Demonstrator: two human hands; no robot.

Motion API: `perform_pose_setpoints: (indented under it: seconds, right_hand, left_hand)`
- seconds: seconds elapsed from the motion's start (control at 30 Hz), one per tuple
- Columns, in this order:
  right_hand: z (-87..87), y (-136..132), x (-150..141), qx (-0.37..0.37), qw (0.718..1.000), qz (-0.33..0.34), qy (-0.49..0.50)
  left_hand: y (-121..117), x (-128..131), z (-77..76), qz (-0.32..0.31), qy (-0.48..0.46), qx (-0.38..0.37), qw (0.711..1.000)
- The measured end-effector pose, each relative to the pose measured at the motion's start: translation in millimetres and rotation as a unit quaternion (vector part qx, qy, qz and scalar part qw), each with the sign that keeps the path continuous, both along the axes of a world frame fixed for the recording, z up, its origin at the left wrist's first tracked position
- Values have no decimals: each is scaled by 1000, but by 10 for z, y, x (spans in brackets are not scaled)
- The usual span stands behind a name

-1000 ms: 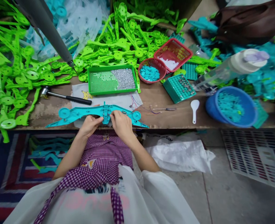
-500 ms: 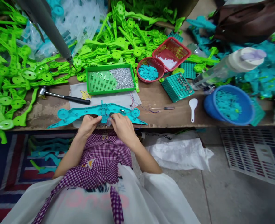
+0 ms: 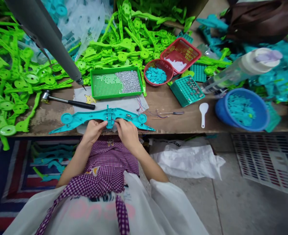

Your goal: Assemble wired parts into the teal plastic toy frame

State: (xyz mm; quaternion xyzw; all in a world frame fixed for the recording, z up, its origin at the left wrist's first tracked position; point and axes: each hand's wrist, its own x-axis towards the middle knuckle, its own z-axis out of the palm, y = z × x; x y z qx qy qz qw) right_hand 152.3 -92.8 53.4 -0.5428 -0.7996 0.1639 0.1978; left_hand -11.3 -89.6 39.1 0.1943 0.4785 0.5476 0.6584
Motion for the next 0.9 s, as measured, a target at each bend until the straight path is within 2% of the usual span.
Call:
perform_pose_setpoints:
  seconds: [0.17, 0.27, 0.37, 0.57, 0.67, 0.73, 0.77, 0.83, 0.9]
  right_hand:
    - [-23, 82, -98, 18, 999, -30, 10]
    - [-60, 72, -98, -17, 998, -54, 36]
    - [-74, 49, -65, -44, 997, -46, 43]
    - [38, 139, -175, -36, 997, -55, -48]
    - [94, 204, -234, -53, 994, -42, -88]
    - [101, 229, -245, -74, 990, -39, -113]
    - [95, 236, -247, -83, 988, -43, -125]
    - [73, 245, -254, -96, 983, -53, -145]
    - [48, 249, -276, -103, 980, -56, -159]
  left_hand:
    - [-9, -30, -3, -4, 5, -18, 1000]
    - [-17, -61, -16, -5, 12, -33, 999]
    - [-20, -77, -21, -20, 12, -30, 999]
    - [-2, -64, -27, -60, 38, 20, 997]
    - [14, -157, -23, -128, 66, 28, 989]
    - [10, -278, 8, -201, 131, 16, 971]
    - [5, -345, 38, -243, 185, 19, 952]
    - [3, -463, 132, -303, 325, 58, 894]
    - [43, -524, 247, -297, 472, 133, 820]
